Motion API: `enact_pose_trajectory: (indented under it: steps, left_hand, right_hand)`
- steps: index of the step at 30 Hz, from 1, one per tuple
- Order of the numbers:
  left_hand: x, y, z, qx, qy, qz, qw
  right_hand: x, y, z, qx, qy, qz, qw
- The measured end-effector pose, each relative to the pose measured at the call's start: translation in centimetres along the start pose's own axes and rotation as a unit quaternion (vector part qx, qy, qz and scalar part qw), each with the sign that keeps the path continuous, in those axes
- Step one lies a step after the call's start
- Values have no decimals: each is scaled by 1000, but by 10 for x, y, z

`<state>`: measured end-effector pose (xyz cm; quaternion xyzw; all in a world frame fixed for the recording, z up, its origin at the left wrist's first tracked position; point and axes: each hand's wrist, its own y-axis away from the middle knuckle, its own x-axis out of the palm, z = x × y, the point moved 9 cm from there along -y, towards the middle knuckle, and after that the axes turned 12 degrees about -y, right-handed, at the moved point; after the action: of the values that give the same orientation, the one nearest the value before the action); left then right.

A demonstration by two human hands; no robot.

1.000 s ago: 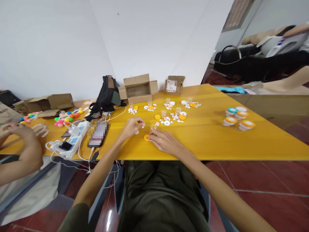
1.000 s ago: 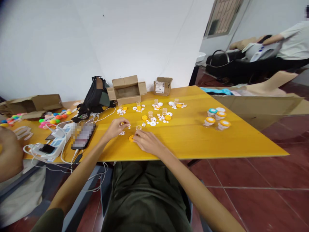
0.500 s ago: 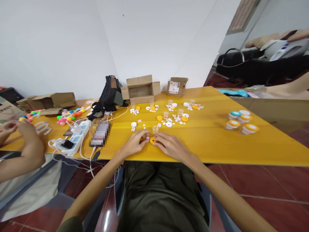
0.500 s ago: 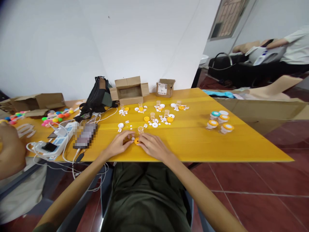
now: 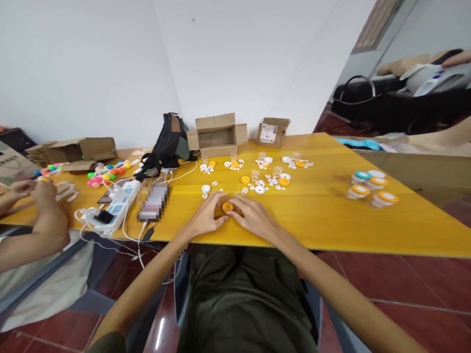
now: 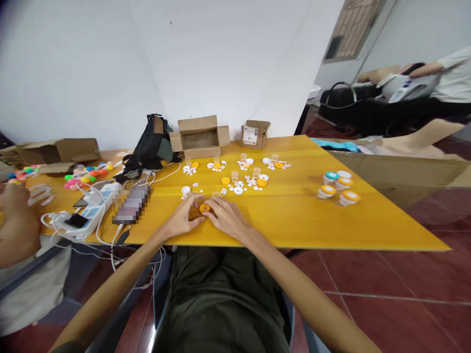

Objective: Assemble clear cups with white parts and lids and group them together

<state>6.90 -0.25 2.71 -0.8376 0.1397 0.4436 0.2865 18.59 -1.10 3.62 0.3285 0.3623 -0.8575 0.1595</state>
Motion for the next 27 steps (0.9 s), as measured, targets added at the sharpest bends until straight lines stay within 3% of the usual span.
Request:
enact_pose_trajectory:
  steps: [12, 17, 21, 27]
  left_hand:
    - [-1, 0, -3, -6, 3, 0, 1000]
    - [-13, -3, 7, -38, -24, -38, 998]
    - [-28, -16, 16, -65, -103, -77, 989]
    - [-25, -50, 23, -55, -231, -13, 971]
  right_hand:
    - [8, -1, -6, 43, 58, 64, 995]
    - [1, 4, -4, 47, 58, 24, 997]
    - [-5, 9, -3, 37, 53, -20, 998]
    - [-6, 9, -4, 24, 57, -35, 997]
